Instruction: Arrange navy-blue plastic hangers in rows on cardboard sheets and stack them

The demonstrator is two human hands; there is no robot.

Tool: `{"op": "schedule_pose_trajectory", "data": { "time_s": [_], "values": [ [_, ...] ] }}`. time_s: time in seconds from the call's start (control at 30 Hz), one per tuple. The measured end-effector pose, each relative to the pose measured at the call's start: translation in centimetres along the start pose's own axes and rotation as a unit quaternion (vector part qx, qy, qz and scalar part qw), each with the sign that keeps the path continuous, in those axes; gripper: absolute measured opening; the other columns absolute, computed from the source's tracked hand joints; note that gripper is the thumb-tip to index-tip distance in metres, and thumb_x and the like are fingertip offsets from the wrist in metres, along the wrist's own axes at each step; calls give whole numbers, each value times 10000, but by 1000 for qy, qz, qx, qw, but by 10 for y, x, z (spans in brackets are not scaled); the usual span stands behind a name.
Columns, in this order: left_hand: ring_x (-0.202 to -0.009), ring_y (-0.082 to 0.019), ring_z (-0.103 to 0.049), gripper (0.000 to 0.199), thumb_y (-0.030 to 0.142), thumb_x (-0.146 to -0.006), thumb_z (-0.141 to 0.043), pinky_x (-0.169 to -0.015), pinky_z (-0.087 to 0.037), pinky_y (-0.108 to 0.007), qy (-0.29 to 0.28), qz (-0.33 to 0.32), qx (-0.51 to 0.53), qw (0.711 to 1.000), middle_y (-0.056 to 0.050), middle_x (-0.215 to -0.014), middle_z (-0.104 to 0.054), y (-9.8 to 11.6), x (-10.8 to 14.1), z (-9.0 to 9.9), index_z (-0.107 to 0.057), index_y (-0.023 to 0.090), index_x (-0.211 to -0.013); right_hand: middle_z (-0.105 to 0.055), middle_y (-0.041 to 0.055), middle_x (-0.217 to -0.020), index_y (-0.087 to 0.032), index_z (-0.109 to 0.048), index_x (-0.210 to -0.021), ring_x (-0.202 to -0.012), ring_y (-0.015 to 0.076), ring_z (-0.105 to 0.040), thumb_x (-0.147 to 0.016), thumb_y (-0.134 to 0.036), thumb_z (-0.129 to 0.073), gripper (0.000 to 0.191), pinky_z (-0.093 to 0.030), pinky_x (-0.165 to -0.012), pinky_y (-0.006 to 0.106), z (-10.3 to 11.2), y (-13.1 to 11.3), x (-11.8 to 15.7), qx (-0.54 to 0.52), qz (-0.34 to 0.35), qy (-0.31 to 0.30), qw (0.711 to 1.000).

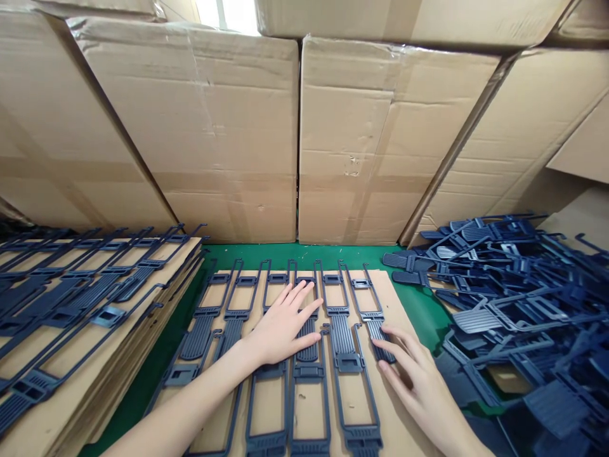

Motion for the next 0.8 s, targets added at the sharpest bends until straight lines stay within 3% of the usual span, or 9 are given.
{"op": "schedule_pose_trajectory", "data": {
  "time_s": [0.8],
  "values": [
    [-1448, -286, -135, 606, 575, -927, -406, -1167, -175, -491, -8, 4, -16, 1000, -100, -1562, -213, 0, -3, -2, -381, 240, -1432, -433, 66, -1411, -305, -531, -1289, -1297, 255, -406, -951, -288, -434, 352, -425, -1012, 452, 4, -6, -4, 8, 14, -1, 1000]
  ]
}}
Point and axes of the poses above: each hand's wrist, its own x-axis away from the middle knuckle, its own z-axis out of the back of the hand, y = z × x, the point moved 3 cm from there along -x, towards the middle knuckle
